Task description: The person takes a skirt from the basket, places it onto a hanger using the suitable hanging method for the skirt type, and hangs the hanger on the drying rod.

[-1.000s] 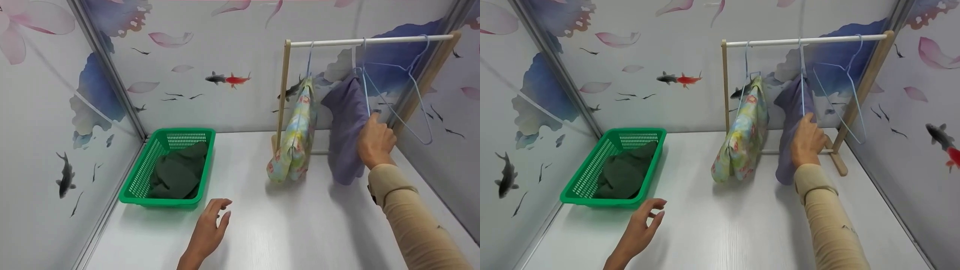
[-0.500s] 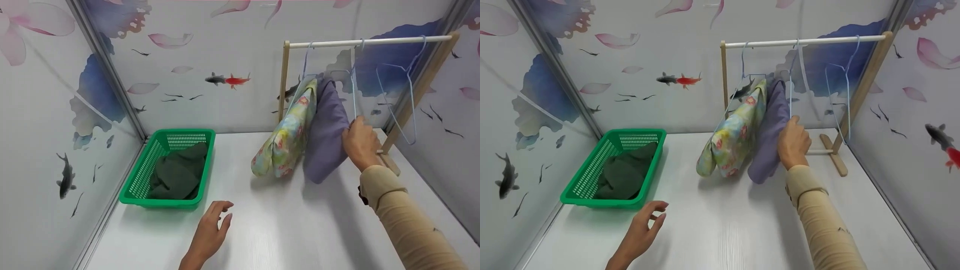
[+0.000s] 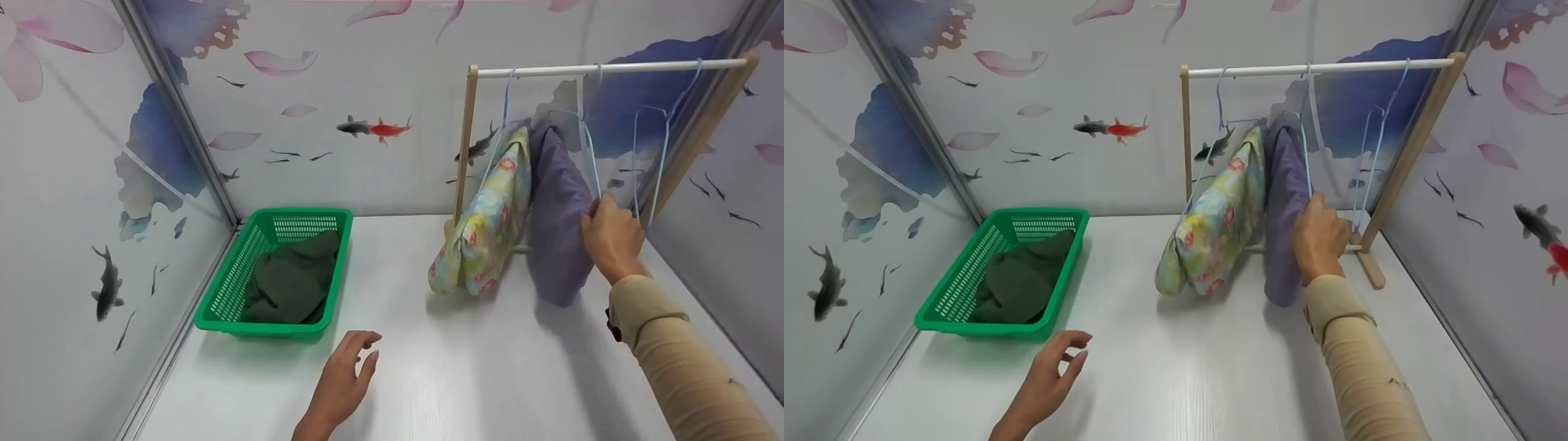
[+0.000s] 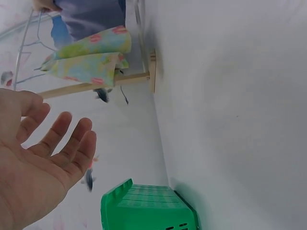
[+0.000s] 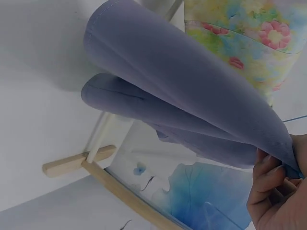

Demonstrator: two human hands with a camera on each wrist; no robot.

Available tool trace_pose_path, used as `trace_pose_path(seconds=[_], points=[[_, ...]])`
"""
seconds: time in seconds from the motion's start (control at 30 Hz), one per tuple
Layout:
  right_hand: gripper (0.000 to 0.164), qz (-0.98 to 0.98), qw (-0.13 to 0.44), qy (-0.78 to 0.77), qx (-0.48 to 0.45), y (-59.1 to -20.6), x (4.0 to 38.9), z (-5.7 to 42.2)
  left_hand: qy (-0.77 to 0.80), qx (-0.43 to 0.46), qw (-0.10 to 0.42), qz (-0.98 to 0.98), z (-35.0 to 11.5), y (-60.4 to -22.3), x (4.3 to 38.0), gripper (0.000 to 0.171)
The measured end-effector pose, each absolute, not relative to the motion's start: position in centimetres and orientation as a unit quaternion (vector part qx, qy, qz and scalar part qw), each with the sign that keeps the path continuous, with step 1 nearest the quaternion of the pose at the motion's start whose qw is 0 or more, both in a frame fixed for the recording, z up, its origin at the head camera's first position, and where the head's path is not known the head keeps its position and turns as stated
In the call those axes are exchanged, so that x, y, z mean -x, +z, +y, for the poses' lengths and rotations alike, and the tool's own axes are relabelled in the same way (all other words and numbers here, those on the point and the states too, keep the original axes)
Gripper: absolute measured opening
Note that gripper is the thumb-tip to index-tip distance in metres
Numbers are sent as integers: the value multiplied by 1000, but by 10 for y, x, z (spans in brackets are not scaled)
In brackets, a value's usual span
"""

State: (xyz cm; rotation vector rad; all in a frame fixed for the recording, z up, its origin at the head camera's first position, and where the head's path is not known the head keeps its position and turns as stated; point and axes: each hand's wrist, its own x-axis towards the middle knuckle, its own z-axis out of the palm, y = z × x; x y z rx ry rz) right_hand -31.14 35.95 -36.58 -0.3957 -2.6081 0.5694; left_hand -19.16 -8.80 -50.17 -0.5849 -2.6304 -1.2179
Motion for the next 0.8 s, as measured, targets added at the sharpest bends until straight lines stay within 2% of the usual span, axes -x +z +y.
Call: trace_pose_path(seconds=[0.3,0.6,0.8], points=[[33,-936,231,223,146,-363,309,359,-412,188,71,-889,-88,-502,190,21],[32,-919,272,250,135,-364,302,361,-416,180,65,-889,-89,-504,188,21],[37,-918,280,256,118,-371,291,363,-417,181,63,-888,-89,-506,187,19]])
